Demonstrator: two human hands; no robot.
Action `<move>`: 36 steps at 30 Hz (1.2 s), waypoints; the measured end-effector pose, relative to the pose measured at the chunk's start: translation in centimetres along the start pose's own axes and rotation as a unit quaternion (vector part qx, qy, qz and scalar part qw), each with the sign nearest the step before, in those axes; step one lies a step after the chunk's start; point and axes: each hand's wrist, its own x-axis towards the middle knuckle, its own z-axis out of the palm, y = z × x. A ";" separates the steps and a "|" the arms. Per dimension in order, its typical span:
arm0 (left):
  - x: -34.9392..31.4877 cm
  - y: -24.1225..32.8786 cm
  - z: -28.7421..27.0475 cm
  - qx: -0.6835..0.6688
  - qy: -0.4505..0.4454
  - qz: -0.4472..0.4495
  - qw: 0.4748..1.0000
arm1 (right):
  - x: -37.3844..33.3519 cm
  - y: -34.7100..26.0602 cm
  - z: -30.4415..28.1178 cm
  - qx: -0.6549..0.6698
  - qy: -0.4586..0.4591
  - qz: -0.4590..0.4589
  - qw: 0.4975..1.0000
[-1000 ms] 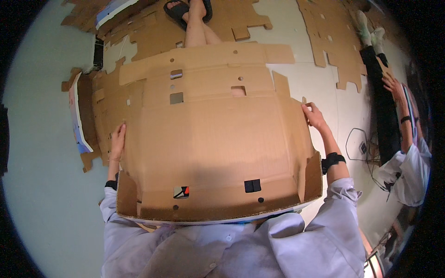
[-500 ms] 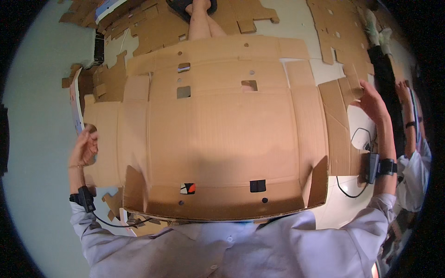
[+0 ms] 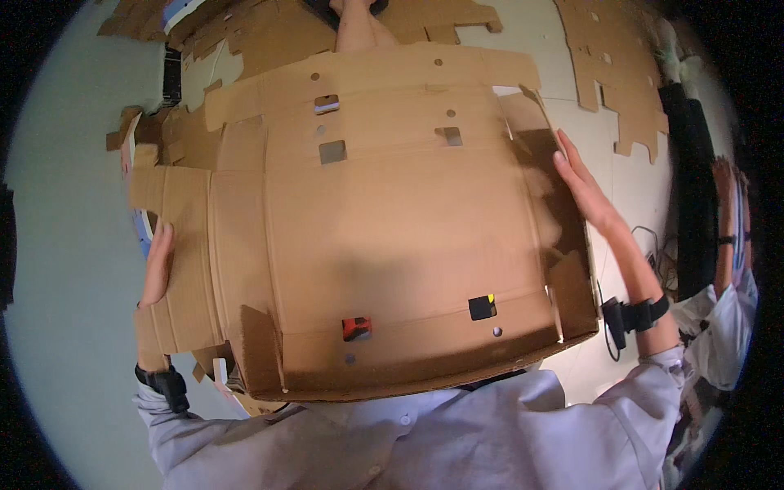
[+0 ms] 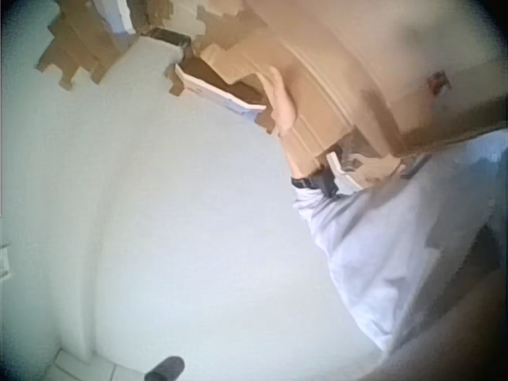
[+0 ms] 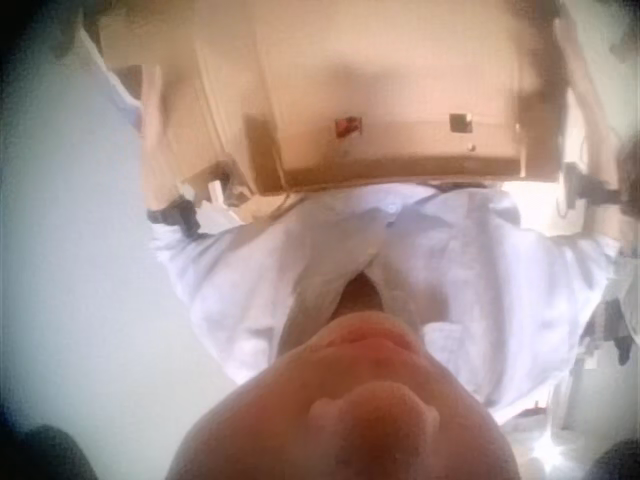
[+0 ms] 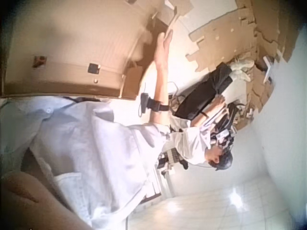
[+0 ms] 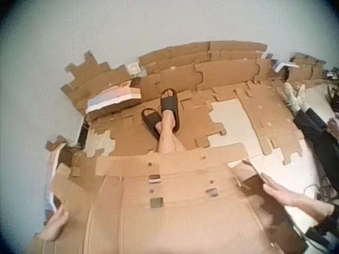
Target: The person assembles a cardboard box by folding and inserting printed cardboard pieces into slots on a larger base. The person handles multiple cardboard pieces, aligns them, and secures them into place.
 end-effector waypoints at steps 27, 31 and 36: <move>8.2 -8.5 7.1 -0.176 0.045 -0.039 0.982 | 0.9 1.8 -0.8 0.099 0.216 -0.033 0.971; 8.0 -7.6 2.1 0.009 0.064 0.025 0.998 | -1.7 -1.4 -4.7 0.208 0.076 -0.012 0.975; 7.8 -4.9 5.4 -0.107 -0.077 0.141 0.981 | -2.2 -2.2 -5.2 0.189 0.025 0.000 0.982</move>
